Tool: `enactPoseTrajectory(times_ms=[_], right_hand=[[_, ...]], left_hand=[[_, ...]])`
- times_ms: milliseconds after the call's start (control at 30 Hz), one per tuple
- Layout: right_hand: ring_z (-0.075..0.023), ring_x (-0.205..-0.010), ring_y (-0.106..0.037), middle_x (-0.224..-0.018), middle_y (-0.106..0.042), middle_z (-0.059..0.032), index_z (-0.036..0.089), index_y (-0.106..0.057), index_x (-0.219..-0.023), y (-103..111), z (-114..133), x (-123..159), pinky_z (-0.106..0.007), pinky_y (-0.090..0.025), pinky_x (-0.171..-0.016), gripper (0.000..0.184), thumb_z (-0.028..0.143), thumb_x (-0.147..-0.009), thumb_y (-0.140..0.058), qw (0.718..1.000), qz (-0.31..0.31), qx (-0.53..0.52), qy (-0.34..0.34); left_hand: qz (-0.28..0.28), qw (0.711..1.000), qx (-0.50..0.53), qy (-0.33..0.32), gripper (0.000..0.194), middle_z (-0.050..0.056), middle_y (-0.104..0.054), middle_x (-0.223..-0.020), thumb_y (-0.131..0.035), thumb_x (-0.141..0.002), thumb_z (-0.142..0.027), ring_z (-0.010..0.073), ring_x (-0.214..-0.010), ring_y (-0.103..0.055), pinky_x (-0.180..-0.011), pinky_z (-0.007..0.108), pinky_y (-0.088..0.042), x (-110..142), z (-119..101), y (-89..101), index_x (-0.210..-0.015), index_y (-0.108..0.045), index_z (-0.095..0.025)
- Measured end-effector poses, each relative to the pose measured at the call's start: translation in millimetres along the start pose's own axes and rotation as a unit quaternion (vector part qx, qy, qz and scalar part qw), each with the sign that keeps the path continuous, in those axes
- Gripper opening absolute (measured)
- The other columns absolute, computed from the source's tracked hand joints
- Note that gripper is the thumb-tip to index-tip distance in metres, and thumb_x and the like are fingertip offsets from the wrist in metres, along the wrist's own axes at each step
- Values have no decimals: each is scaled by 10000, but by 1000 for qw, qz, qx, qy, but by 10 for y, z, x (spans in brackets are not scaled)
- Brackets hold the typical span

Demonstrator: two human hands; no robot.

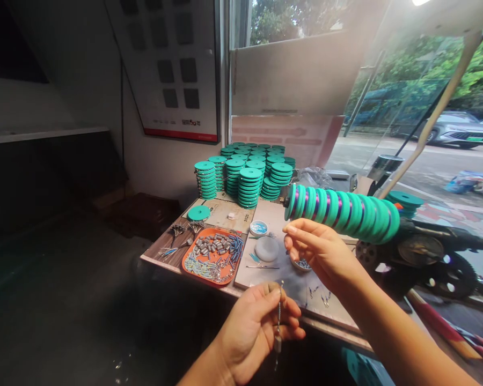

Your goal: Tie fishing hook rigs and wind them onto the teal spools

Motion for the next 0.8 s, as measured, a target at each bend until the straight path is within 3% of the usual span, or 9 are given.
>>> enactPoseTrajectory(times_ms=[233, 300, 367, 433, 500, 567, 667, 800], right_hand=[[-76, -419, -501, -561, -607, 0, 146, -579, -661, 18, 17, 4, -190, -342, -425, 182, 295, -642, -681, 1000, -10, 14, -3], [-78, -416, -500, -614, -623, -13, 146, -583, -663, 28, 29, 9, -196, -330, -414, 189, 307, -641, -679, 999, -7, 30, -9], [-70, -399, -478, -630, -616, -11, 140, -598, -667, 40, 49, 12, -200, -318, -404, 193, 316, -643, -675, 998, -4, 57, -10], [-52, -370, -423, -555, -566, 17, 134, -620, -678, 63, 73, 15, -195, -289, -386, 198, 317, -637, -680, 996, -9, 84, -3], [-36, -342, -348, -460, -480, 52, 134, -632, -695, 91, 73, 20, -186, -230, -359, 204, 322, -634, -685, 995, -22, 101, -5], [-33, -347, -316, -455, -461, 56, 142, -631, -699, 99, 48, 29, -186, -200, -354, 209, 333, -633, -687, 995, -27, 96, -16], [-53, -402, -373, -509, -494, 38, 158, -625, -685, 89, 17, 45, -195, -253, -388, 209, 345, -621, -695, 996, -26, 80, -30], [-69, -468, -426, -582, -540, 20, 162, -625, -653, 113, 43, 55, -201, -294, -431, 204, 345, -605, -701, 994, -40, 102, -20]], left_hand=[[-32, 994, -90, -45, 189, 40, -578, -667, -496, -797, -237, 69, -542, -544, -607, 200, -438, -53, -67, 81, -667, -508, -101], [-42, 983, -162, -77, 140, 58, -592, -788, -526, -773, -239, 65, -527, -544, -560, 195, -437, -108, -173, 86, -813, -530, -104], [-36, 972, -212, -97, 309, 94, -536, -1025, -557, -741, -232, 102, -593, -574, -506, 218, -456, -171, -288, 34, -1030, -478, -157], [-19, 968, -224, -110, 389, 105, -436, -1161, -565, -723, -227, 169, -753, -582, -486, 248, -482, -231, -401, -66, -1091, -443, -198], [4, 968, -213, -132, 286, 91, -467, -1099, -545, -735, -230, 184, -828, -555, -513, 250, -491, -276, -514, -194, -1012, -499, -172], [22, 972, -188, -138, 179, 66, -529, -939, -516, -763, -254, 153, -775, -551, -550, 239, -481, -315, -580, -302, -901, -547, -145], [28, 981, -144, -123, 161, 31, -548, -754, -519, -771, -278, 113, -680, -542, -578, 228, -463, -367, -590, -374, -785, -571, -126], [17, 991, -83, -108, 109, 0, -528, -654, -570, -739, -234, 87, -628, -513, -610, 240, -463, -401, -557, -357, -720, -576, -127]])
Point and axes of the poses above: each hand's wrist, its own x-axis away from the middle knuckle, its own y-axis out of the back of the hand, z = x × y, the point moved 8 cm from there along -x, towards the middle knuckle
